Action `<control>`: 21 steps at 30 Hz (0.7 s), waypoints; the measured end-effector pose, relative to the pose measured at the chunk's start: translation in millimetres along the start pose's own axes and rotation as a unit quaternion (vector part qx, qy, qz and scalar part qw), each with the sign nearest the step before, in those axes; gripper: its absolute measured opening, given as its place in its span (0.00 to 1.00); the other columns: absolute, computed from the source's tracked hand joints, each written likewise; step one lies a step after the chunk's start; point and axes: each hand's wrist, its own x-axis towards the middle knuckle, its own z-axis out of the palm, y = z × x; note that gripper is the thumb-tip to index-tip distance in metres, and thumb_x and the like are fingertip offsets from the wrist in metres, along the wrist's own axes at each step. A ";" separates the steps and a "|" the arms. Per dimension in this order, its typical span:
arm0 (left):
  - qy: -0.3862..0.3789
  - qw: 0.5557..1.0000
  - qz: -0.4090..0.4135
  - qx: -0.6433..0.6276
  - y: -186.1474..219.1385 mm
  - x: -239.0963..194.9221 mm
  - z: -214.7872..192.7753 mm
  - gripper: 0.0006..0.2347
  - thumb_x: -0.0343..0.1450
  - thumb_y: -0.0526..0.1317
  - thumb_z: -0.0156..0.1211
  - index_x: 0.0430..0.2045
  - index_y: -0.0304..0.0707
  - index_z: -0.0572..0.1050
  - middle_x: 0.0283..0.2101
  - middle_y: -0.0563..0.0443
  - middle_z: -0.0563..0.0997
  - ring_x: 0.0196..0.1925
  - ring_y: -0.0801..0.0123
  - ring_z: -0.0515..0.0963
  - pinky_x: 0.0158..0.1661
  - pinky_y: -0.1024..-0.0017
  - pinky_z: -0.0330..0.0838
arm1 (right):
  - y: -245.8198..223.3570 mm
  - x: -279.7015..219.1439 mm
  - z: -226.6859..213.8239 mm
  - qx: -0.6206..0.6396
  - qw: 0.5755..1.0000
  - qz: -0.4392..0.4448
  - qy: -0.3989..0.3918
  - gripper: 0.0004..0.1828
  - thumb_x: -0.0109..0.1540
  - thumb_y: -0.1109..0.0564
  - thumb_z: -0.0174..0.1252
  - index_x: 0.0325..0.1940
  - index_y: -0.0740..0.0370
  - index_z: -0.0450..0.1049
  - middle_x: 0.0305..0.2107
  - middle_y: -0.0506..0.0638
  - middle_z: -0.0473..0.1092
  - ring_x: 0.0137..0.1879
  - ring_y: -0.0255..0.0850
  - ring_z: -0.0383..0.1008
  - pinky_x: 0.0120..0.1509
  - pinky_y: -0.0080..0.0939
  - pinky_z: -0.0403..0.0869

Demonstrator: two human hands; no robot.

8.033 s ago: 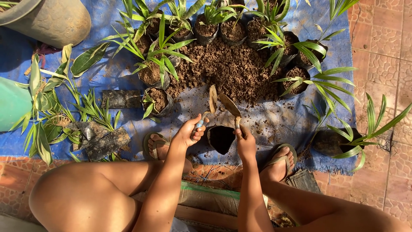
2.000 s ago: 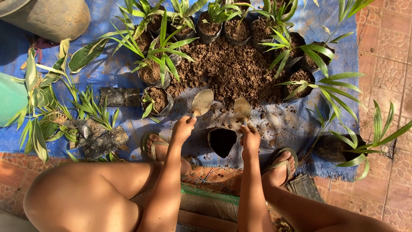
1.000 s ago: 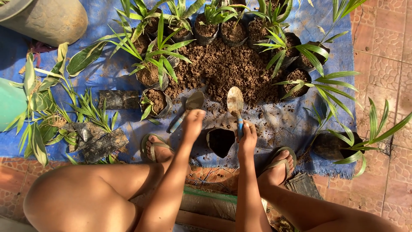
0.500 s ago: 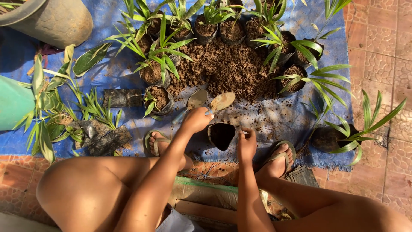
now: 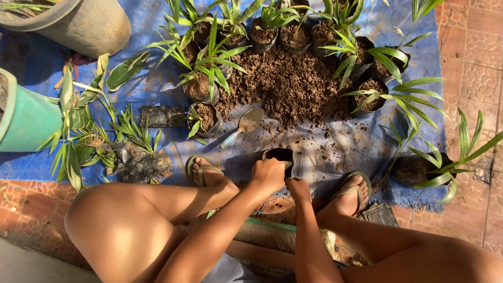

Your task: The person scoops soil from a pile on a blue tarp and fills a black plastic nursery bag using a small hand trowel. They repeatedly add soil and press it down with their hands to compact it around the plant.

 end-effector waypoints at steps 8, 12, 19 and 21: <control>0.013 0.999 0.012 0.030 -12.5 -4.9 19.5 0.05 0.62 0.29 0.59 0.20 0.23 0.82 0.24 0.33 0.83 0.30 0.41 0.85 0.32 0.50 0.81 | -10.6 -7.9 -4.6 0.087 0.996 0.007 -0.008 0.14 0.52 0.46 0.60 0.28 0.58 0.82 0.19 0.54 0.72 0.28 0.45 0.73 0.38 0.45 0.70; 0.082 0.995 0.025 0.055 -21.6 3.6 13.9 0.06 0.62 0.31 0.59 0.14 0.32 0.80 0.21 0.41 0.82 0.27 0.49 0.84 0.29 0.57 0.78 | -16.6 -15.2 -5.4 0.153 0.988 0.003 -0.019 0.14 0.55 0.50 0.59 0.32 0.64 0.82 0.18 0.53 0.70 0.23 0.40 0.66 0.29 0.38 0.65; 0.133 0.977 0.032 0.165 -34.9 10.4 55.3 0.06 0.62 0.31 0.62 0.13 0.44 0.80 0.19 0.52 0.81 0.25 0.65 0.83 0.24 0.67 0.76 | -14.7 -9.8 -3.7 0.174 0.985 0.006 -0.019 0.15 0.57 0.50 0.58 0.30 0.65 0.81 0.18 0.54 0.71 0.21 0.41 0.66 0.26 0.37 0.65; 0.154 0.977 0.060 0.134 -32.2 3.8 41.4 0.08 0.63 0.29 0.61 0.12 0.39 0.79 0.19 0.47 0.81 0.24 0.60 0.83 0.24 0.66 0.75 | -14.6 -15.2 -4.2 0.154 0.988 0.003 -0.016 0.15 0.56 0.50 0.58 0.27 0.64 0.81 0.17 0.55 0.71 0.22 0.41 0.67 0.27 0.37 0.65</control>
